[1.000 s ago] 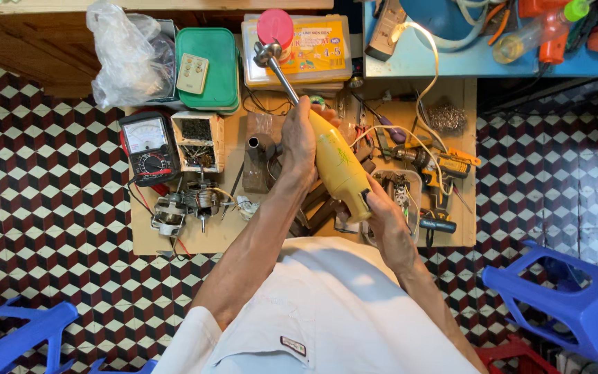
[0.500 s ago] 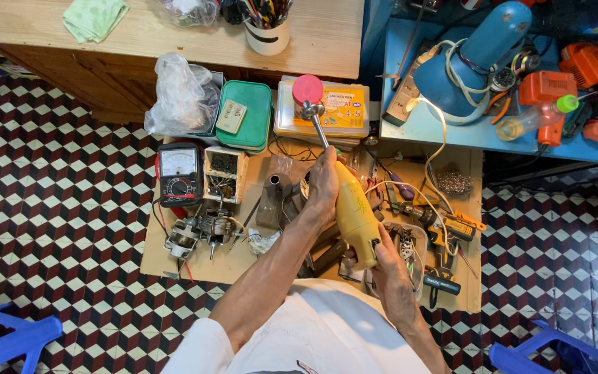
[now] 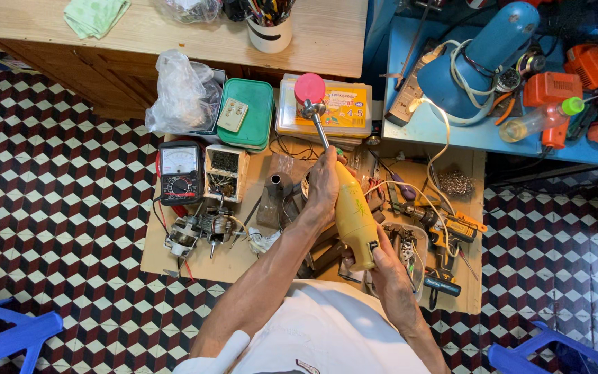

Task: The person holds a yellow immersion blender and repeatedly presses its power switch while manipulating the cord and plug. They plug the device into a wall socket, then unplug it, and continue to handle the cord and switch throughout the clip.

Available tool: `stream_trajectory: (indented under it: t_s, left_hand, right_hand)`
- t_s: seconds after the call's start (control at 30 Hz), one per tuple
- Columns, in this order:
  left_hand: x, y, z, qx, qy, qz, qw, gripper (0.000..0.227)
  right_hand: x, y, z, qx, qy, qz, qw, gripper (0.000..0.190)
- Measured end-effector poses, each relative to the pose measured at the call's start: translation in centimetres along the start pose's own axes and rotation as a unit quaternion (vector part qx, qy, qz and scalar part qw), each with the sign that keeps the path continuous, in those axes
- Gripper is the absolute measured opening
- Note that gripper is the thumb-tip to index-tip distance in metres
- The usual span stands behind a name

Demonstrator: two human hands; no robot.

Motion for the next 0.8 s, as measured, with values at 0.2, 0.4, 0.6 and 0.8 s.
stream_trajectory:
  t_s: [0.2, 0.4, 0.6, 0.8]
  left_hand:
    - [0.5, 0.8, 1.1, -0.025, -0.004, -0.011, 1.000, 0.040]
    - [1.8, 1.4, 0.5, 0.017, 0.000, -0.029, 0.999, 0.039]
    - [6.2, 0.0, -3.3, 0.024, -0.013, -0.019, 0.999, 0.043]
    - [8.8, 0.3, -8.4, 0.064, -0.024, -0.055, 0.996, 0.049]
  right_hand:
    - [0.0, -1.2, 0.6, -0.005, 0.005, -0.003, 1.000, 0.088]
    - [-5.1, -6.5, -1.6, -0.048, 0.034, -0.035, 0.998, 0.094]
    - [-4.0, -8.9, -7.8, 0.030, -0.048, -0.061, 0.997, 0.091]
    - [4.6, -9.3, -4.4, -0.041, -0.097, -0.044, 0.993, 0.084]
Point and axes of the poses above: each hand's wrist, its own z-axis away from the middle knuckle, its own y-axis out of the palm, x = y × z, the point moved 4 cm from there along -z, towards the middle knuckle, and after that the axes turned 13 degrees about y, right-handed, at the moved point
